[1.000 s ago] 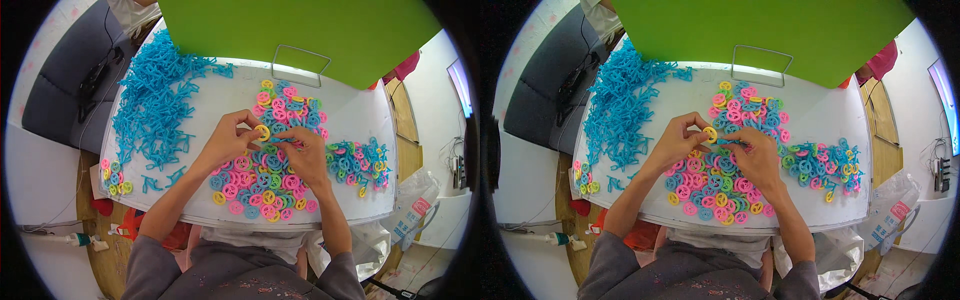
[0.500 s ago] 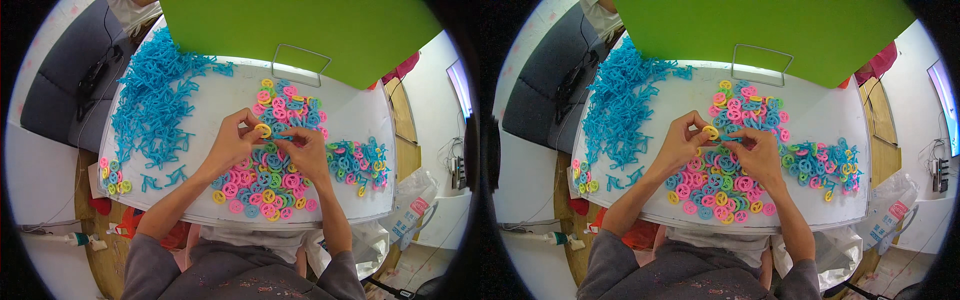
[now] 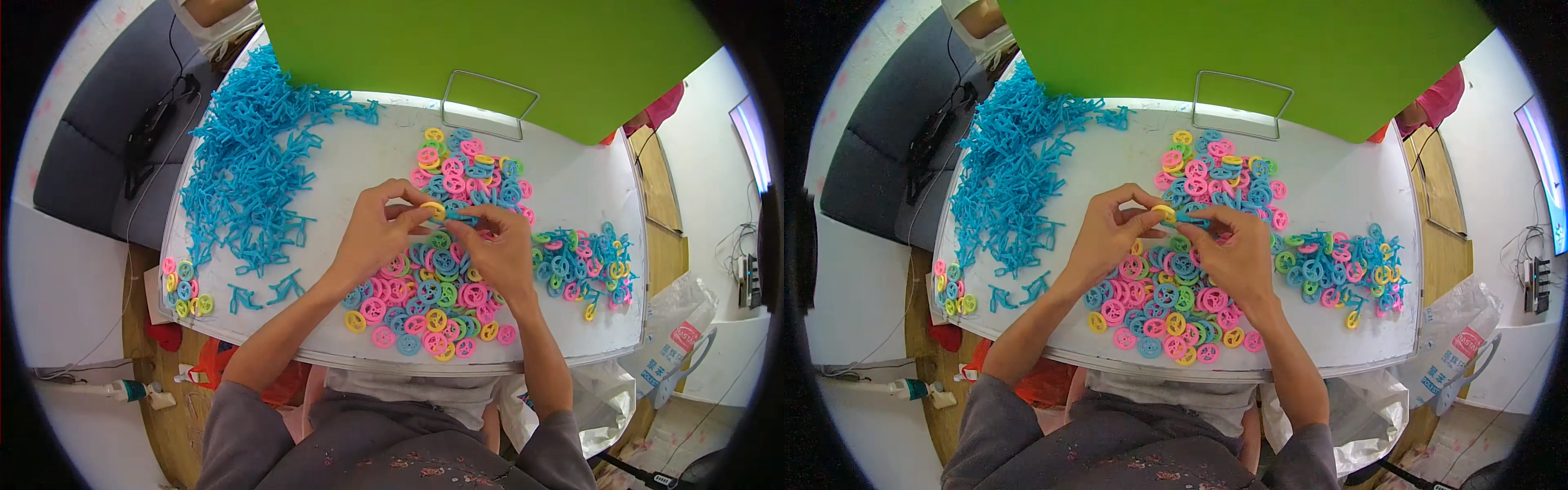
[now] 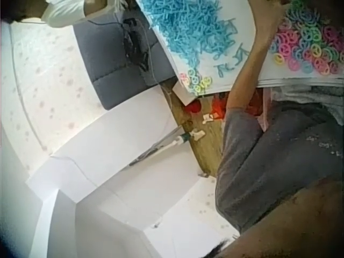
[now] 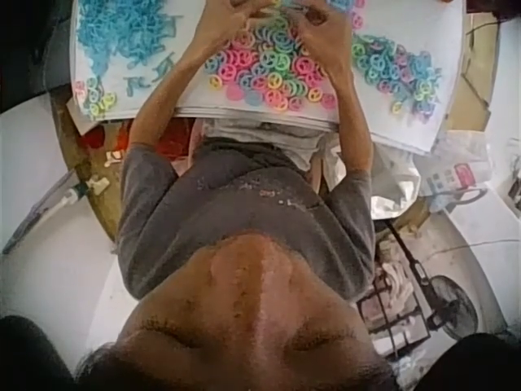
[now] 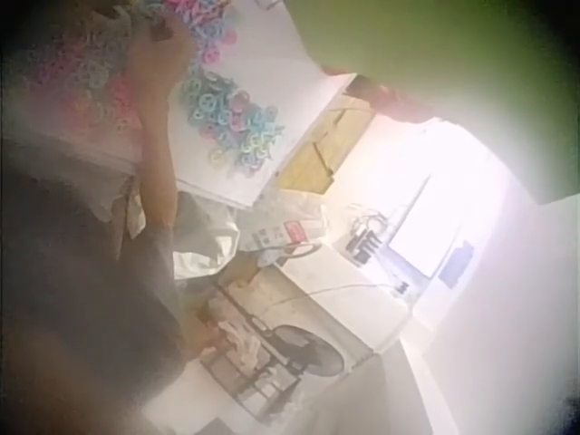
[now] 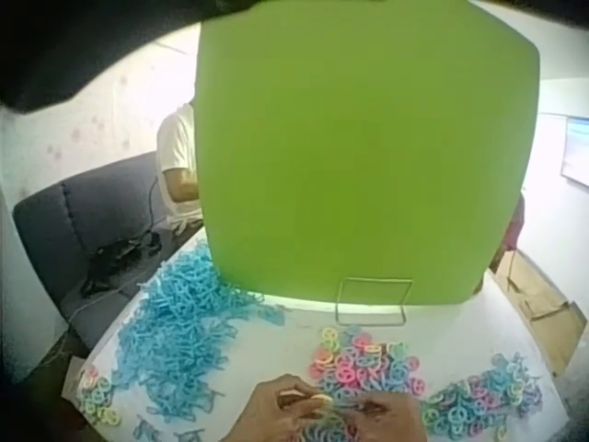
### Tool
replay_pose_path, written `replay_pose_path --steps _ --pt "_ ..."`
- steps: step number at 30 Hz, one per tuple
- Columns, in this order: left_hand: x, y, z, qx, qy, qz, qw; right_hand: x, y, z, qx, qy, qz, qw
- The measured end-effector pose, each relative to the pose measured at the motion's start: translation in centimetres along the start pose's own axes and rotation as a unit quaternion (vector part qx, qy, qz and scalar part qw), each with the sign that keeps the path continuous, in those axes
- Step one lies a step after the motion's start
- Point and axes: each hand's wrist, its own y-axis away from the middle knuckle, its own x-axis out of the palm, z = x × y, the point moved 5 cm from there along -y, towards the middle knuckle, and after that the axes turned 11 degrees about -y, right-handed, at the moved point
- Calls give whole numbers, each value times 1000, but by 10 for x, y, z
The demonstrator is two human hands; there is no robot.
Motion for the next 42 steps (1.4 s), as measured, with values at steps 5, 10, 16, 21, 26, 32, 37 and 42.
replay_pose_path --steps 5,10,16,21,26,32,37,42 --pt "4 4 -4 78 -14 -53 995 -6 -3 -12 0 -9 -3 1000" --pt "9 7 -3 59 12 -81 995 -5 -4 -20 57 -108 29 992" --pt "14 10 9 100 30 -93 990 -2 -6 -27 84 -259 53 961" --pt "12 10 -4 91 34 -112 989 -10 -7 -16 38 -93 34 994" --pt "12 11 -3 113 -29 -108 987 -4 -2 -4 -22 -11 16 1000" --pt "15 12 0 111 0 -113 987 -7 -1 -8 -3 2 16 1000" --pt "16 14 0 113 31 -124 985 0 -2 -26 74 -190 55 977" --pt "17 17 0 135 27 -138 981 1 -3 -31 104 -242 77 962"
